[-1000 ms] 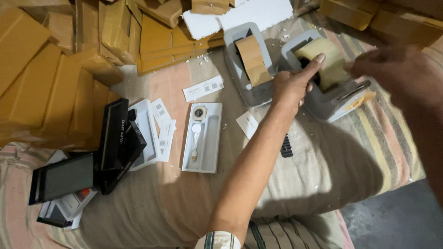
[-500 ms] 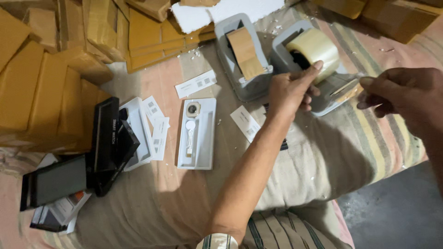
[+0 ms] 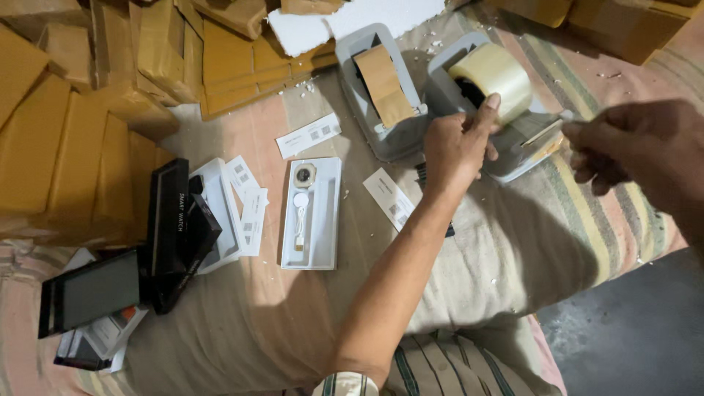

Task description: The person folds a small cardboard box and sets it aside. Then they open a white smartwatch box, remove the watch, strap, and charger, and place them into a white tray. They use a tape dispenser to apply clear tape to secure the items in the tray, then close the box and place a label on top.

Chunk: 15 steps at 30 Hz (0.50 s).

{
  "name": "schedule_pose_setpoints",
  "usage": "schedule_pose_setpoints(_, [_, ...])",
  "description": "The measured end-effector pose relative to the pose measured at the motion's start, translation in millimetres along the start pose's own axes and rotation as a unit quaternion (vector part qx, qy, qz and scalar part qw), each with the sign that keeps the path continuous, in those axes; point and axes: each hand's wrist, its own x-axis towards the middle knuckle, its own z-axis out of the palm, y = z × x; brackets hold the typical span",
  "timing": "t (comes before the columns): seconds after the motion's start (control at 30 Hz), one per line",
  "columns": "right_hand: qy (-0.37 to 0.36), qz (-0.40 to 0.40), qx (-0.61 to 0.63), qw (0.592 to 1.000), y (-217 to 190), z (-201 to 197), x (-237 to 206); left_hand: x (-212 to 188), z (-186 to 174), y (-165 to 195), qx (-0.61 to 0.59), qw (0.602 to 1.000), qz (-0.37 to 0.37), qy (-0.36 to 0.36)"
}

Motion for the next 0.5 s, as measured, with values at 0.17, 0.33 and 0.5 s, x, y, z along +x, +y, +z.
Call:
schedule_pose_setpoints(0.17, [0.02, 0.04, 0.009, 0.999, 21, -1, -8, -6, 1, -11, -0.044, 0.999, 0.011, -0.029])
schedule_pose_setpoints(0.33, [0.015, 0.042, 0.029, 0.999, 43, -4, -7, -24, 8, -17, -0.067, 0.998, -0.005, -0.018])
schedule_pose_setpoints(0.5, [-0.045, 0.033, 0.132, 0.99, 81, 5, 5, -66, 27, -29, -0.181, 0.982, 0.031, 0.036])
